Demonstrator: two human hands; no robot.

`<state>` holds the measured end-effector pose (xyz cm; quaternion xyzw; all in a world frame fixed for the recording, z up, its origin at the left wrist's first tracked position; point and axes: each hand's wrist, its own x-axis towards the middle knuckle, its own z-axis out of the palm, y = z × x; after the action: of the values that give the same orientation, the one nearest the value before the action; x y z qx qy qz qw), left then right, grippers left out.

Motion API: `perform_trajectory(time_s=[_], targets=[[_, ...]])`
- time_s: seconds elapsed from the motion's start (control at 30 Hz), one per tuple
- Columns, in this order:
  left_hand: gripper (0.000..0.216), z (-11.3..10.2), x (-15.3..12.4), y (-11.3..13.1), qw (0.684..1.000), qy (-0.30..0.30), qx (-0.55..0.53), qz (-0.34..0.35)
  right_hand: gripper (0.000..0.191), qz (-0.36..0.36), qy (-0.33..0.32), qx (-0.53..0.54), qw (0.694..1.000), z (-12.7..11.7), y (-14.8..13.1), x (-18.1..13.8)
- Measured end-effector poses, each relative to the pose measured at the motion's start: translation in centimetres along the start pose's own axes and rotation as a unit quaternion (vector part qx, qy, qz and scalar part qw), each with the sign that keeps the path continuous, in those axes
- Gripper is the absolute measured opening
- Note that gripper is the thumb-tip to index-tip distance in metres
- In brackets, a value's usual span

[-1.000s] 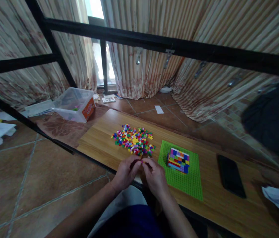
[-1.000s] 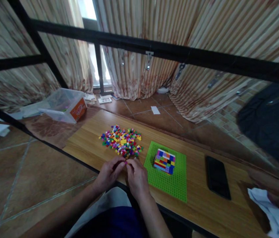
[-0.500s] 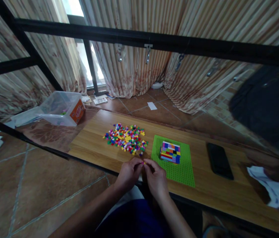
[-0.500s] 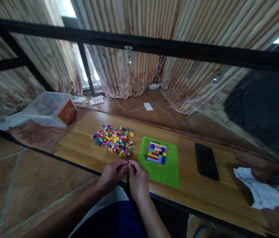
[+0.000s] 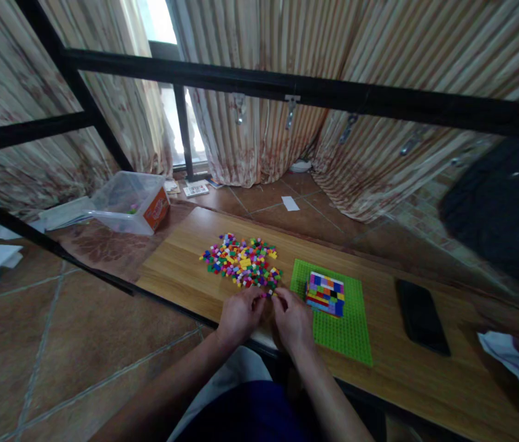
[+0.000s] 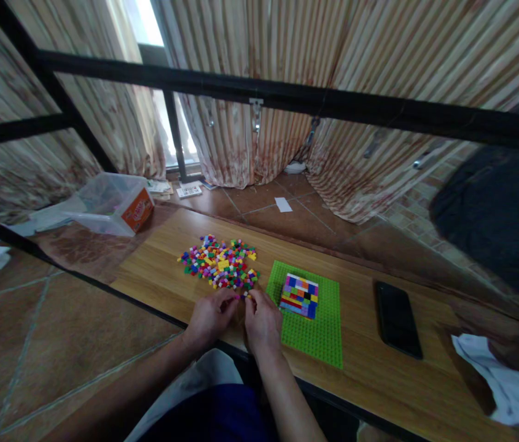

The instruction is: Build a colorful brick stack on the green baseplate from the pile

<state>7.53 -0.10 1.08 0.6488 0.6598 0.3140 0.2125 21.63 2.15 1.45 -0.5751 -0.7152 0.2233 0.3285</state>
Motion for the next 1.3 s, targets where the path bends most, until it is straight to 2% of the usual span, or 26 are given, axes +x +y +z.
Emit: perform_trajectory(time_s=[0.17,0.4,0.63,0.73,0.9,1.1,1.3], targets=[[0.013,-0.8,1.0,-1.5,0.998,0.034,0.056,0.010,0.025,-0.029,-0.029,-0.057,0.998,0.6,0.1,1.9],[0.014,-0.6,0.8,-2.7,0.992,0.076,0.022,0.103,0.023,-0.051,-0.024,-0.092,0.994,1.1,0.0,4.7],[0.013,-0.7,0.8,-2.8,0.992,0.062,-0.005,0.113,0.027,0.004,0.002,-0.157,0.988,1.7,0.6,9.4],[0.013,-0.8,0.8,-2.7,0.992,0.060,-0.014,0.109,0.026,0.003,-0.002,-0.161,0.987,2.2,0.9,10.8],[0.014,-0.8,0.8,-2.6,0.993,0.057,-0.012,0.102,0.025,-0.019,-0.041,-0.152,0.987,2.7,1.0,10.8],[0.013,-0.7,0.8,-2.8,0.991,0.069,-0.022,0.110,0.027,-0.063,-0.107,-0.127,0.984,1.8,0.9,9.8],[0.013,-0.7,0.8,-2.8,0.992,0.062,-0.016,0.107,0.030,-0.061,-0.092,-0.140,0.984,1.9,0.0,11.7]])
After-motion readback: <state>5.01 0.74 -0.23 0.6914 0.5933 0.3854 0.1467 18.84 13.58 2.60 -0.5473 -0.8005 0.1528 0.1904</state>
